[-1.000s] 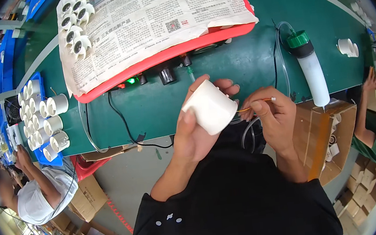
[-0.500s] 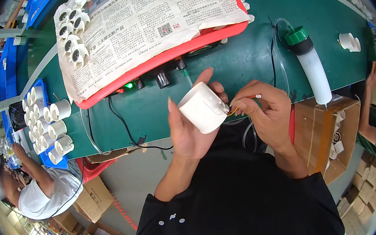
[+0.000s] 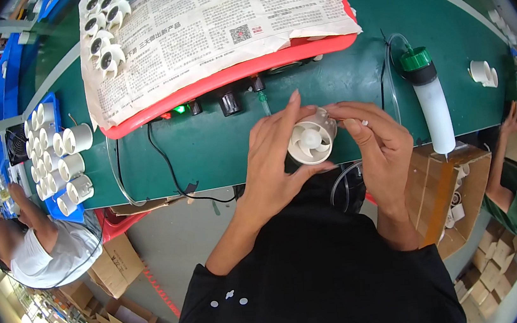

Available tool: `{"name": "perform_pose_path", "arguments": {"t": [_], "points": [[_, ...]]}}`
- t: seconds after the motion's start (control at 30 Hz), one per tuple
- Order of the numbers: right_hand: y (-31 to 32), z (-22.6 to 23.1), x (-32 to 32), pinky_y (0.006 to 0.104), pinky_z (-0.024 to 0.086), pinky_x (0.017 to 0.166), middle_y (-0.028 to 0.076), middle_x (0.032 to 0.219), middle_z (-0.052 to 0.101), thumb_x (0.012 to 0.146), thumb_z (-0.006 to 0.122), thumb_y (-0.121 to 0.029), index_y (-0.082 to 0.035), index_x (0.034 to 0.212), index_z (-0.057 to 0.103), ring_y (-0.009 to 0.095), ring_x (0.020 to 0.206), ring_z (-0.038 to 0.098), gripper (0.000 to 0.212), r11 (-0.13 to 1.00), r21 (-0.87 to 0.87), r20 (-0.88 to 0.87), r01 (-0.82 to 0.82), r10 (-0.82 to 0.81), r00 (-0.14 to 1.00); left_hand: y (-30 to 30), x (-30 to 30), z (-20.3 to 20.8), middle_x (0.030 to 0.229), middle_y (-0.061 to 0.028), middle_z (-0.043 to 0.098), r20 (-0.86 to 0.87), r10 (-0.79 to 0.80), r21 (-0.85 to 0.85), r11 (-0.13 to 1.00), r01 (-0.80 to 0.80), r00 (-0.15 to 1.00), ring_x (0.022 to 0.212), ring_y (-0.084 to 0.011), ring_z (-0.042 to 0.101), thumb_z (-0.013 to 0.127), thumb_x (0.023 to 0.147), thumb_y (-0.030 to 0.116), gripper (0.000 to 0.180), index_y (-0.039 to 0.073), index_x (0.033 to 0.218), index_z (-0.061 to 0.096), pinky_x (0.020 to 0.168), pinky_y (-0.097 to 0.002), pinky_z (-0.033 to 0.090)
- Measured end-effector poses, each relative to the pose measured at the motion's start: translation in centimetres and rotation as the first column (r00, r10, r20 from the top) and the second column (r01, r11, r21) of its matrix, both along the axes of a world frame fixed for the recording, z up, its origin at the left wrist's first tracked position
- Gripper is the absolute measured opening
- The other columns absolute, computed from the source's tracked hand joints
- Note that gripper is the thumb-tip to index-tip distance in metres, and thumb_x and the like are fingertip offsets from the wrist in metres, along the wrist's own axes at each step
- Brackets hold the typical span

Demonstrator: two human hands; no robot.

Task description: Assembling components of small fans by applying adhesive and fitting parts together on an assembly line.

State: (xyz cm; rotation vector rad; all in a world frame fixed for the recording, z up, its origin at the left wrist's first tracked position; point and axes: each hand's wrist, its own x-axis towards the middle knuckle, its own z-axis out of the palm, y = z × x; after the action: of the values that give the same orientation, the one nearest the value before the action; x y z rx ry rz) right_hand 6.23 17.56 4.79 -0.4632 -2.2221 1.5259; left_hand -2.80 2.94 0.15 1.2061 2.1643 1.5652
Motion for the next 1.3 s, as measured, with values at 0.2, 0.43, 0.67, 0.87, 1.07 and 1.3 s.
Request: {"name": "perform_pose_path", "arguments": {"t": [0.2,0.43,0.67,0.87,1.07,1.3], "points": [[-1.9,-2.2,2.0,0.039,0.041,0.105,0.019,0.131,0.058,0.09,0.065,-0.012,0.002,0.138,0.049,0.034,0.128,0.051,0.052,0.99,0.094,0.182,-0.107,0.088,0.979,0.3,0.8,-1.6,0.12,-0.0043,0.066,-0.153,0.085,-0.086,0.991,-0.099,0.984,0.115,-0.0273,0.051,0.087,0.064,0.024,0.107,0.0,0.15,0.028,0.104,-0.0445,0.033],[-3.3,-2.7,1.2,0.0387,0.04,0.106,0.017,0.137,0.052,0.074,0.08,-0.008,-0.002,0.142,0.043,0.031,0.125,0.052,0.078,0.994,0.113,0.243,0.002,-0.03,0.97,0.5,0.3,-2.3,0.126,-0.0048,0.064,-0.184,0.075,-0.019,0.997,-0.08,0.98,0.123,-0.0274,0.048,0.085,0.065,0.02,0.102,0.003,0.15,0.03,0.107,-0.0484,0.031],[-2.4,1.0,2.0,0.0449,0.051,0.097,0.023,0.13,0.054,0.07,0.084,-0.01,0.006,0.134,0.044,0.036,0.118,0.056,0.076,0.959,-0.135,-0.126,0.25,-0.267,0.955,-3.0,0.3,-3.0,0.121,-0.0116,0.062,-0.249,0.219,0.167,0.969,-0.181,0.944,0.106,-0.0298,0.05,0.084,0.063,0.015,0.072,0.006,0.127,0.052,0.095,-0.0401,0.037],[-1.6,-3.8,2.0,0.0362,0.045,0.099,0.017,0.128,0.059,0.071,0.082,-0.002,0.001,0.139,0.045,0.029,0.117,0.057,0.077,0.949,0.297,0.152,0.109,-0.159,0.975,-2.8,0.3,-3.5,0.109,-0.0108,0.066,-0.145,0.329,0.284,0.917,-0.28,0.933,0.101,-0.0288,0.053,0.073,0.067,0.009,0.049,0.003,0.114,0.06,0.09,-0.0386,0.041],[-1.1,-4.4,1.6,0.0403,0.046,0.099,0.016,0.125,0.059,0.069,0.084,-0.004,0.002,0.127,0.053,0.031,0.115,0.057,0.066,0.957,0.284,0.219,0.065,-0.131,0.967,-2.3,0.3,-3.1,0.103,-0.0087,0.066,-0.071,0.326,0.288,0.911,-0.294,0.943,0.096,-0.0287,0.054,0.07,0.07,0.005,0.039,0.005,0.109,0.063,0.089,-0.0384,0.041],[-0.4,-4.5,2.7,0.0442,0.043,0.104,0.02,0.13,0.056,0.072,0.08,-0.001,-0.001,0.132,0.051,0.032,0.121,0.055,0.067,0.98,0.14,0.261,0.142,-0.175,0.949,-2.2,0.2,-3.3,0.1,-0.0087,0.067,-0.033,0.342,0.3,0.9,-0.317,0.939,0.094,-0.0283,0.055,0.065,0.077,0.003,0.024,0.003,0.1,0.065,0.087,-0.0377,0.043]]}}
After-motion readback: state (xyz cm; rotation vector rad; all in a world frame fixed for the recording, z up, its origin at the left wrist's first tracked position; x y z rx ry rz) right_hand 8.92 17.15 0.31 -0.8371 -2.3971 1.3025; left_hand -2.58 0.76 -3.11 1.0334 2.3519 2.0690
